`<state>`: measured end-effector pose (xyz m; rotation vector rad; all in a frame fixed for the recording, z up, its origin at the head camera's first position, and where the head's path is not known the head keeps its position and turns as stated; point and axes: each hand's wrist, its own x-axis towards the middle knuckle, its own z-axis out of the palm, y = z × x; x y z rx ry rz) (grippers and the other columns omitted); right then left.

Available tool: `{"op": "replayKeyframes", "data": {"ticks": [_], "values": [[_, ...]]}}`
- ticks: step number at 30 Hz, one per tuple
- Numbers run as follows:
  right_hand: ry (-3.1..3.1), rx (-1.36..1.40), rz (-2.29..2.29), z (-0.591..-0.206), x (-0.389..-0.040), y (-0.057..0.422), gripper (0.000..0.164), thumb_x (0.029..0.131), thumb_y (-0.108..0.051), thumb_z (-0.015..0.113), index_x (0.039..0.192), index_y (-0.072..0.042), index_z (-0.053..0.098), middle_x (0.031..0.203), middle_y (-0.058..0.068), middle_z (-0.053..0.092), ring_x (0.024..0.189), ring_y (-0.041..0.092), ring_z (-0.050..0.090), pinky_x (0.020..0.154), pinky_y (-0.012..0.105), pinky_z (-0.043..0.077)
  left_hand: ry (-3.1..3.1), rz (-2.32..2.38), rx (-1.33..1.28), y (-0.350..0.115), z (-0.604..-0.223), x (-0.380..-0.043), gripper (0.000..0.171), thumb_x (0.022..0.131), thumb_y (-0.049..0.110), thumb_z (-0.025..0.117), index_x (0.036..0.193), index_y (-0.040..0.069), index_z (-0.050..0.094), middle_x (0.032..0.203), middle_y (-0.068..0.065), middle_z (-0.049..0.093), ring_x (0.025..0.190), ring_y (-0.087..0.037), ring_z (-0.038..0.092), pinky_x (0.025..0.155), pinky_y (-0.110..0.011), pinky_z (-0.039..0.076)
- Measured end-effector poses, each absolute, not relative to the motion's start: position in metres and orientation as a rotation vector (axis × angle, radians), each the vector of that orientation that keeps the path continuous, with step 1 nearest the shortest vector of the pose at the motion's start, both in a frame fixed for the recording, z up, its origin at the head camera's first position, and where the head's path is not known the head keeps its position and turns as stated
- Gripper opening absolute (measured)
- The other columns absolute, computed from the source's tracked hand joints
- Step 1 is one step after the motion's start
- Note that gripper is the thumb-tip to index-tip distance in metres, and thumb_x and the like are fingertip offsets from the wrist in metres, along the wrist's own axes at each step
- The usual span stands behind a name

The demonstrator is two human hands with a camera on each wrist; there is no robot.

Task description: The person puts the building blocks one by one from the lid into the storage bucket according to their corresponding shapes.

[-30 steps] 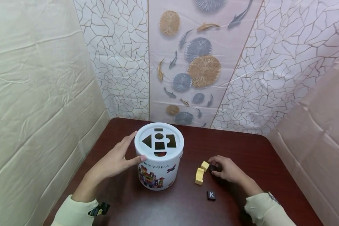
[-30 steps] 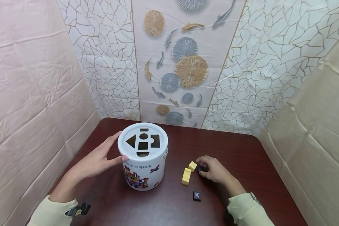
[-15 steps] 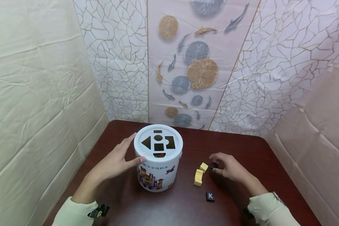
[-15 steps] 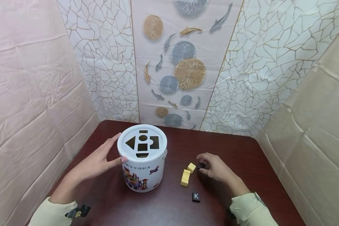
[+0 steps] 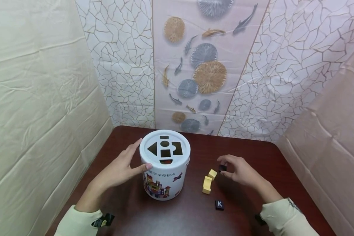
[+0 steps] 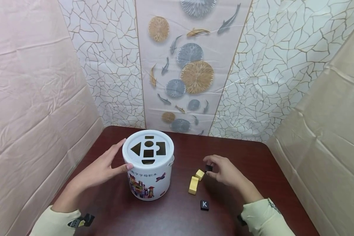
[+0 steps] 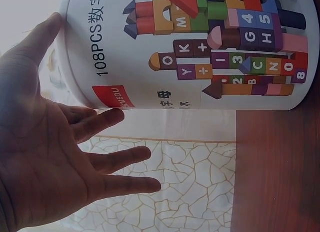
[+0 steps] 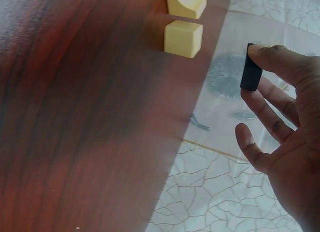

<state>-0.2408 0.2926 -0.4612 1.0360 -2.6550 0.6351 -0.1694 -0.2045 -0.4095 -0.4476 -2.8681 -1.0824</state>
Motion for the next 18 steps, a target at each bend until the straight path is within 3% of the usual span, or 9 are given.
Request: {"op": "replayKeyframes", "data": {"ticks": [10,18], "values": [[-2.580,1.077,0.610,-0.445,-0.236,0.284,0.052,0.085,0.000,0.093,0.131,-0.012,0.073,0.105,-0.001,0.076,0.095,0.015,0.072,0.082,0.033,0.062,-2.890,-1.116,-0.430,-0.205,-0.411,-0.169,0.119,0.091,0.079,0.074,0.179,0.028,0.013,0.183,-0.010,0.028,0.168,-0.044,0.028,0.126,-0.078,0.033],[-2.518,1.115,0.565,-0.427,-0.232,0.273,0.053,0.083,0.000,0.095,0.131,-0.011,0.074,0.107,0.000,0.076,0.095,0.014,0.071,0.082,0.035,0.062,-2.871,-1.140,-0.444,-0.203,-0.411,-0.171,0.117,0.092,0.078,0.073,0.179,0.030,0.011,0.184,-0.009,0.027,0.169,-0.043,0.027,0.126,-0.079,0.032]]}}
